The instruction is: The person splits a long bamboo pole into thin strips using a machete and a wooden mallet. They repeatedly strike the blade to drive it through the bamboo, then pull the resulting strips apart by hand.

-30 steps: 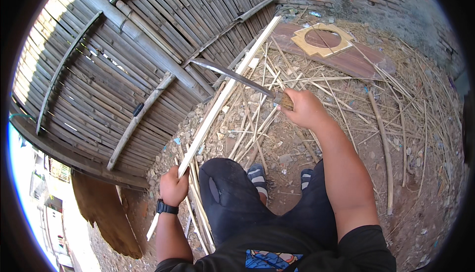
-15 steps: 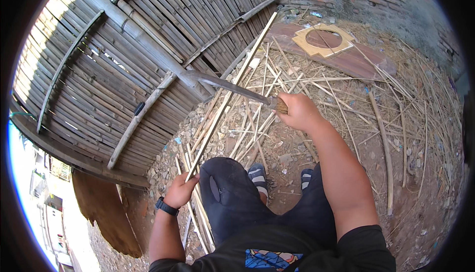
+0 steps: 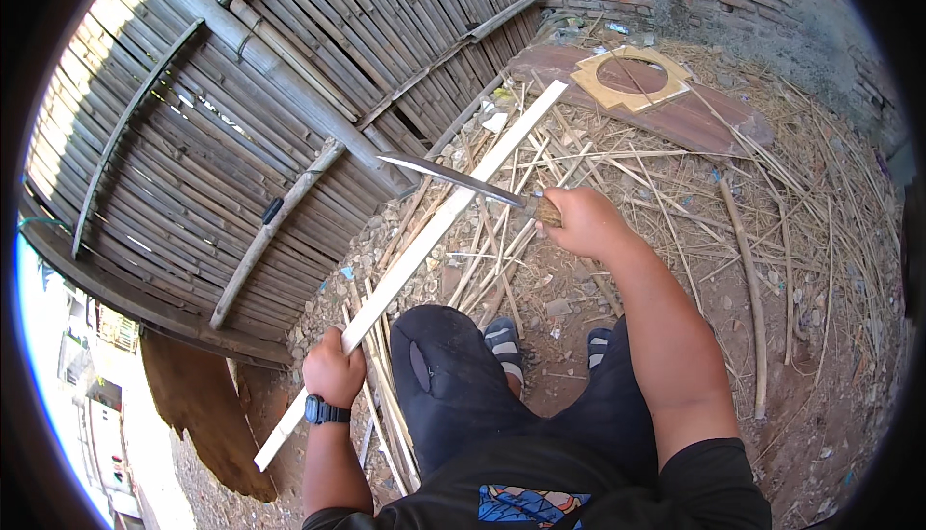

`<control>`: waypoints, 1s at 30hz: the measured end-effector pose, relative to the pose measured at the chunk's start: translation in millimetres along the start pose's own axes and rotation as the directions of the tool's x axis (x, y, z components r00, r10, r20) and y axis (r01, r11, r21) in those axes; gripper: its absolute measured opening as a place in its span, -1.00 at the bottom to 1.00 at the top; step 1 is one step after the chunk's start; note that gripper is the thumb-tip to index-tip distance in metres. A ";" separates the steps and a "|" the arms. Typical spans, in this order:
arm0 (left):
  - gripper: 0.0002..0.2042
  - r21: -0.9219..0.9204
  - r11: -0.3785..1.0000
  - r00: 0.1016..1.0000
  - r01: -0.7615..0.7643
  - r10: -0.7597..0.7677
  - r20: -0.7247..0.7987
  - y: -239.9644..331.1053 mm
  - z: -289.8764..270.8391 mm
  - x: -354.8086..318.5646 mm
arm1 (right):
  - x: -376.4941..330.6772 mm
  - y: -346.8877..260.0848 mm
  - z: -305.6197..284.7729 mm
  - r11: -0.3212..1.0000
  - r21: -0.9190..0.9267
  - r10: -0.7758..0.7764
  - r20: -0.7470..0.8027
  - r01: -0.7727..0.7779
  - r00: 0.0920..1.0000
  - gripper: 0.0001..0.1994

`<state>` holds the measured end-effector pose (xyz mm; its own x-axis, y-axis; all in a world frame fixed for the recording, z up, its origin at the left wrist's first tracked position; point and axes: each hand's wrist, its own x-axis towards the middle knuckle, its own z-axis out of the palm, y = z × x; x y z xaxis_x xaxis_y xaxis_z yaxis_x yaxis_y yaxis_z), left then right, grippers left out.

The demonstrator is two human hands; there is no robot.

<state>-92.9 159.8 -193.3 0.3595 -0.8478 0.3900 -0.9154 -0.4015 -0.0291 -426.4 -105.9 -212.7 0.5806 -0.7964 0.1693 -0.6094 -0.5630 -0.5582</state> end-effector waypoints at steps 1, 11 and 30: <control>-0.86 0.002 1.000 1.000 0.011 -0.011 -0.004 1.6 0.8 -0.1 | 1.8 2.1 -1.7 0.998 0.009 0.068 -0.016 -0.067 0.998 -0.76; -0.88 -0.050 0.997 0.996 -0.058 0.055 -0.075 14.3 10.6 2.4 | -8.0 -32.3 14.0 0.948 -0.050 -0.306 0.113 0.313 0.945 -0.81; -0.86 0.025 1.000 0.992 0.005 -0.002 -0.123 -5.7 1.2 3.6 | 2.9 4.6 4.7 0.992 0.120 -0.011 -0.153 0.029 0.988 -0.77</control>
<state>-86.2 158.6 -192.9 0.3360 -0.7980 0.5003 -0.9088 -0.4142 -0.0504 -425.0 -109.8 -218.6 0.4979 -0.8147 0.2972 -0.5232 -0.5555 -0.6463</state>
